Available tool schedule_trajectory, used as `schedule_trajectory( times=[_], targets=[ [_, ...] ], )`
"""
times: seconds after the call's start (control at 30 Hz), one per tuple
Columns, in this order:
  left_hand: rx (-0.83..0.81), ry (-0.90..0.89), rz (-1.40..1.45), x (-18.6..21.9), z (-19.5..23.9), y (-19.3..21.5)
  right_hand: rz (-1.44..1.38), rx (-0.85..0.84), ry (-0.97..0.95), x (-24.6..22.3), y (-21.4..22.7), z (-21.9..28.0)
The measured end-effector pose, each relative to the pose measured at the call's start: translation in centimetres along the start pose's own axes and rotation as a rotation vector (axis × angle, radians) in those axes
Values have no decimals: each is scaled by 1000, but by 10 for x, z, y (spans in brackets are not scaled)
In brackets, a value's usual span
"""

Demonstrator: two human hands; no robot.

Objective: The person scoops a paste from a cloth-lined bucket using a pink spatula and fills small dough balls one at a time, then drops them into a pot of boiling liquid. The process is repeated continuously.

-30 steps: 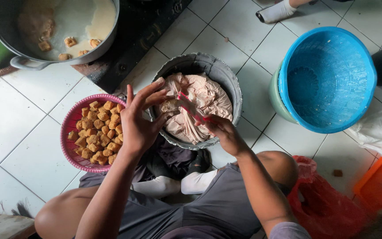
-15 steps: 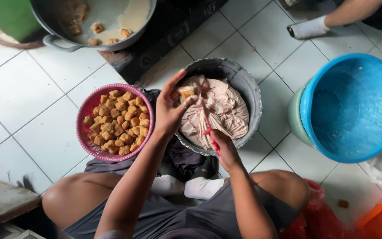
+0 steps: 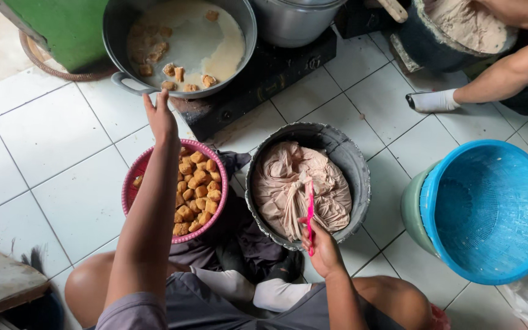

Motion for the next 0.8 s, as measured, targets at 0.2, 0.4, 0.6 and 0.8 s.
schedule_trajectory(
  times=[0.2,0.4,0.6,0.8],
  targets=[
    [-317,-43,-1063,-73,106,65,-166,-17,35,-11,4,-6],
    [-408,-156,-1290,-118,184,121,-42,144,178,-51,44,1],
    [-447,-293,-1624,-97,197,134,-20,112,261,-56,33,20],
    [-390,-485,-1461,-71,202,125,73,-41,235,-17,10,35]
  ],
)
Point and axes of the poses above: each hand's wrist, its own z-axis away from the middle knuckle, its own y-axis out of the back of the hand, x = y × z, the point moved 4 cm from there along -z, towards the middle knuckle, and after that the axes turned 5 degrees about z, right-handed, at the moved point
